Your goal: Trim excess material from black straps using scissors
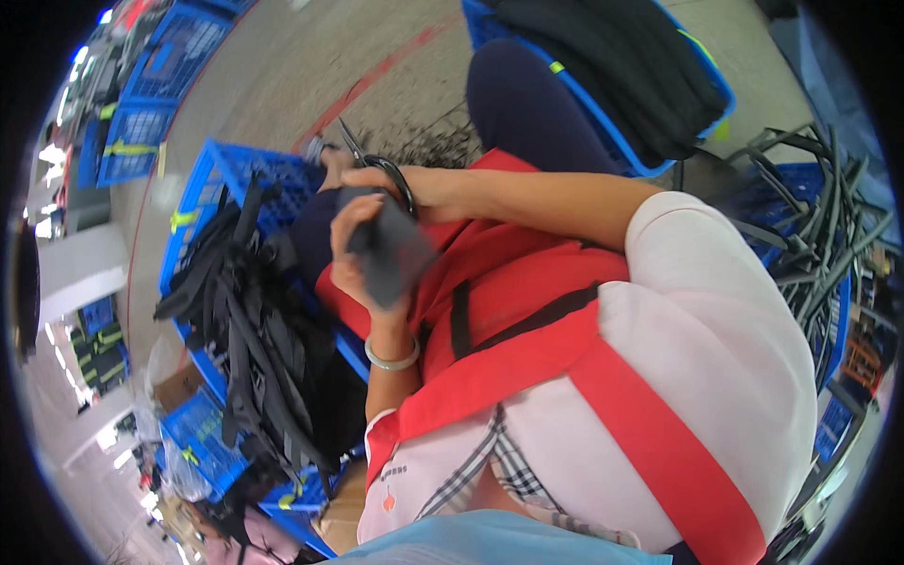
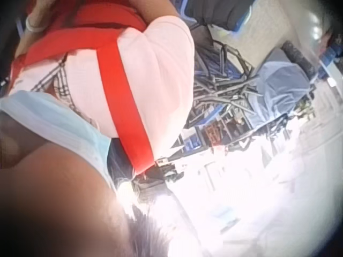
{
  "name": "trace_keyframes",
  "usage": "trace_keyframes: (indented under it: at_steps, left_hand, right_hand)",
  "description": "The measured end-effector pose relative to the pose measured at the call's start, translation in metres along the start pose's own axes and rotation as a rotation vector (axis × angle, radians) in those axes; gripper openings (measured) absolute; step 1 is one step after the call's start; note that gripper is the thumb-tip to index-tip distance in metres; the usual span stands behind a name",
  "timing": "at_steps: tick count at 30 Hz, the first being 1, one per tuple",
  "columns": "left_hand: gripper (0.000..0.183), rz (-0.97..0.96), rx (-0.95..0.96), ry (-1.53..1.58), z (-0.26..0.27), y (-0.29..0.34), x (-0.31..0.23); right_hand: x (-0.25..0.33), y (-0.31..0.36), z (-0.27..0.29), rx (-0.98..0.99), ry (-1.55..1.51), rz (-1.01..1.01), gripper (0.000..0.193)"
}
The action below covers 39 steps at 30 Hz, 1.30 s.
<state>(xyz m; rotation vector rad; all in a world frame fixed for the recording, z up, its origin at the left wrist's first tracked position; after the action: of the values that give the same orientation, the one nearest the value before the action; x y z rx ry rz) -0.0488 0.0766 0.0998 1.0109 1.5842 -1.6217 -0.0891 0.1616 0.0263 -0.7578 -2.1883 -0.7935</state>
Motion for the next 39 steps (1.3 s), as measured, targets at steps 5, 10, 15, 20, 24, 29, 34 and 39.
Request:
trace_keyframes:
  at_steps: [5, 10, 15, 20, 24, 29, 34, 39]
  left_hand:
    - [0.043, -0.131, 0.288, -0.219, -0.048, -0.003, -0.003]
    - [0.034, 0.369, 0.339, -0.032, -0.042, 0.015, 0.059]
    - [0.024, 0.681, 0.269, 0.26, -0.029, 0.039, 0.107]
    - [0.023, 0.691, 0.381, 0.169, -0.044, 0.039, 0.109]
    - [0.022, 0.719, 0.464, 0.108, -0.049, 0.044, 0.11]
    - [0.022, 0.67, 0.554, 0.034, -0.056, 0.044, 0.113]
    - [0.021, 0.694, 0.543, 0.014, -0.056, 0.042, 0.114]
    - [0.021, 0.746, 0.481, 0.003, -0.041, 0.048, 0.125]
  right_hand:
    - [0.039, 0.035, 0.06, -0.187, 0.12, 0.157, 0.029]
    - [0.141, 0.142, 0.152, -0.732, 1.151, 0.433, 0.039]
    - [0.156, 0.235, 0.231, -1.473, 2.102, 0.028, 0.042]
    - [0.055, 0.269, 0.335, -1.362, 1.737, -0.393, 0.036]
    - [0.049, 0.274, 0.338, -1.553, 1.53, -0.122, 0.028]
    - [0.078, 0.25, 0.356, -1.585, 1.336, 0.084, 0.028]
    - [0.115, 0.197, 0.413, -1.604, 1.253, 0.166, 0.024]
    - [0.172, 0.135, 0.464, -1.555, 1.311, 0.114, 0.025]
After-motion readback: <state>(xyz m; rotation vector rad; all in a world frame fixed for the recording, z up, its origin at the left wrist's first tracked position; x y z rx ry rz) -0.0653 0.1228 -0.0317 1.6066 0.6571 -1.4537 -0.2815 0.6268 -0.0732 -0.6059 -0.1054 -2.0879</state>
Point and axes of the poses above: each hand's wrist, its own y-axis away from the middle knuckle, its own z-axis out of the back of the hand, x = y × z, the point moved 6 cm from there along -y, towards the middle knuckle, and after that the axes turned 12 degrees about y, right-handed, at the moved point
